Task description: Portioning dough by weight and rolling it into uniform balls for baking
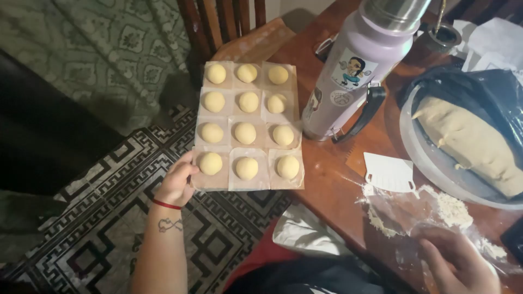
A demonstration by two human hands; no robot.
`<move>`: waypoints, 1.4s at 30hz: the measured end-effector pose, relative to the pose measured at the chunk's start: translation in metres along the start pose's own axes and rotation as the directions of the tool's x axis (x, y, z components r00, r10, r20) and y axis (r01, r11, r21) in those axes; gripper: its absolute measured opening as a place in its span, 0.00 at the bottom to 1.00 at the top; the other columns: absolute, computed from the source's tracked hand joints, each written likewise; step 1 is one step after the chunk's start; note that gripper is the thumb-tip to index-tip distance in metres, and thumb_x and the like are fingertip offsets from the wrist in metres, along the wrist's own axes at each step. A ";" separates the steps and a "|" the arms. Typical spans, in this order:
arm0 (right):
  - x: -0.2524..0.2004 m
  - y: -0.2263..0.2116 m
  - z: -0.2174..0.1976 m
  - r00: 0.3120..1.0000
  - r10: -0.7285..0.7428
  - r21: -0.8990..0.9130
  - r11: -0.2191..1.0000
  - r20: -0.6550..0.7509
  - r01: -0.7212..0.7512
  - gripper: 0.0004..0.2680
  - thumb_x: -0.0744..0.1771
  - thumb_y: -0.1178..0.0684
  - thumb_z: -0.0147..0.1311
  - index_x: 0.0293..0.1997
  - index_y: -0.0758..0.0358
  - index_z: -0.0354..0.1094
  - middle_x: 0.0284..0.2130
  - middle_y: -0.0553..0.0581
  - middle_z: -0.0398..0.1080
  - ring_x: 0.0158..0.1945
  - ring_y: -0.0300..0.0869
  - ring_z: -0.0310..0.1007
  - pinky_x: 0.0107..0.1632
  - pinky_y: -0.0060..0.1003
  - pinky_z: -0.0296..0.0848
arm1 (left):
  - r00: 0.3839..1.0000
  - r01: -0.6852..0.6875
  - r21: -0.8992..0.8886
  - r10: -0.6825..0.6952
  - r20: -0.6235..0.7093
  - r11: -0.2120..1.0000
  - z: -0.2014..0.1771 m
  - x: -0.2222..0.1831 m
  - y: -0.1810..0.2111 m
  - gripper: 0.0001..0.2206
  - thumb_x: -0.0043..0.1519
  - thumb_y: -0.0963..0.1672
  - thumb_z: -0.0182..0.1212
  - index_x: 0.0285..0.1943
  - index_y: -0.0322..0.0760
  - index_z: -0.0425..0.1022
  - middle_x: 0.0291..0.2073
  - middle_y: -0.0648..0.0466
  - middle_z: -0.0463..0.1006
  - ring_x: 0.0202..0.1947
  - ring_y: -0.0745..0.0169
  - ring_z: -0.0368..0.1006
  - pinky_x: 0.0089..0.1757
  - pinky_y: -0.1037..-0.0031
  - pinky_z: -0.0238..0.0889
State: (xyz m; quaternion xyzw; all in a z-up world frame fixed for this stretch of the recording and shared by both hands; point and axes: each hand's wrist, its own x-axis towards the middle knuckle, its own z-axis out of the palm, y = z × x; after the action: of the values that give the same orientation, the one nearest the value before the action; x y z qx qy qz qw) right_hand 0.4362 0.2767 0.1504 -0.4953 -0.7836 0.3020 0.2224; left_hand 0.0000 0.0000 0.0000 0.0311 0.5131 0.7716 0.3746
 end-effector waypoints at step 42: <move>0.150 0.025 -0.022 0.864 -0.391 -0.350 0.799 0.318 0.490 0.23 0.65 0.53 0.56 0.70 0.50 0.62 0.43 0.55 0.80 0.36 0.56 0.82 0.33 0.53 0.77 | 0.291 -0.956 0.242 0.415 0.862 0.168 0.321 -0.083 -0.047 0.12 0.66 0.44 0.62 0.55 0.38 0.82 0.51 0.50 0.86 0.52 0.54 0.85 0.54 0.65 0.76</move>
State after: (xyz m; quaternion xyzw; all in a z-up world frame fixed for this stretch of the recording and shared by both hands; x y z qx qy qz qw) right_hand 0.4047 0.4266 0.1563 -0.2957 -0.9439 0.1213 0.0832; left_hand 0.2241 0.2053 0.1408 0.6839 0.5333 0.4969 0.0309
